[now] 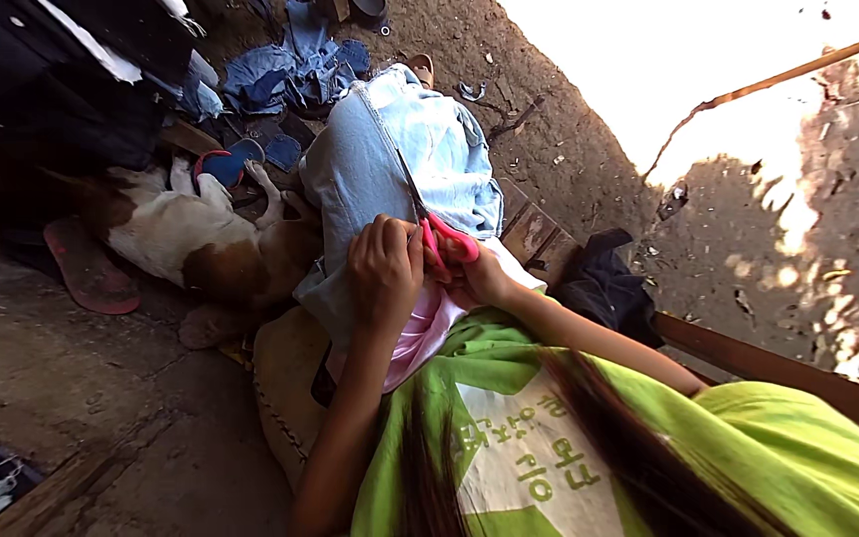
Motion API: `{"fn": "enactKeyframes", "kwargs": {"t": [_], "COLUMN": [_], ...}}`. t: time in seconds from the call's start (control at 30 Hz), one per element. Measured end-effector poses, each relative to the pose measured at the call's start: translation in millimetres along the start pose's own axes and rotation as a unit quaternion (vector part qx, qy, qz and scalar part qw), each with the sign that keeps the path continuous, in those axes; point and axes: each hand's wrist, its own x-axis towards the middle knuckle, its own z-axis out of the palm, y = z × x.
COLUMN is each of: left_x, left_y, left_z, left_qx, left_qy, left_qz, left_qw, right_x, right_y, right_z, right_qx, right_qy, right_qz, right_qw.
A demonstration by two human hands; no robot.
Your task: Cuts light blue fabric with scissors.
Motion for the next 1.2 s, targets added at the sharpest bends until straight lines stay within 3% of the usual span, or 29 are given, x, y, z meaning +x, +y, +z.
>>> {"fn": "enactKeyframes", "kwargs": {"t": [0.53,0.7,0.9,1.07,1.2], "left_x": [0,-1,-2,-1,-1], "left_y": [-1,0,0,0,0], "left_z": [0,0,-1,-2,-1], "left_qx": [-0.009,-0.001,-0.002,-0.002,-0.001], "left_qy": [0.002,0.002,0.0,-0.001,-0.002], "left_qz": [-0.004,-0.002,0.001,-0.001,-0.003], "left_qw": [1.0,1.0,1.0,1.0,1.0], "right_x": [0,0,4,5,6], "right_y": [-5,0,-9,-1,-6], "right_z": [8,5,7,5,6], "right_qx": [-0.03,-0.052,-0.031,-0.034,-0.046], "right_qy": [0.022,0.012,0.021,0.012,0.016], "right_qz": [-0.002,-0.04,0.01,-0.05,-0.024], "right_qw": [0.999,0.998,0.999,0.998,0.999]}}
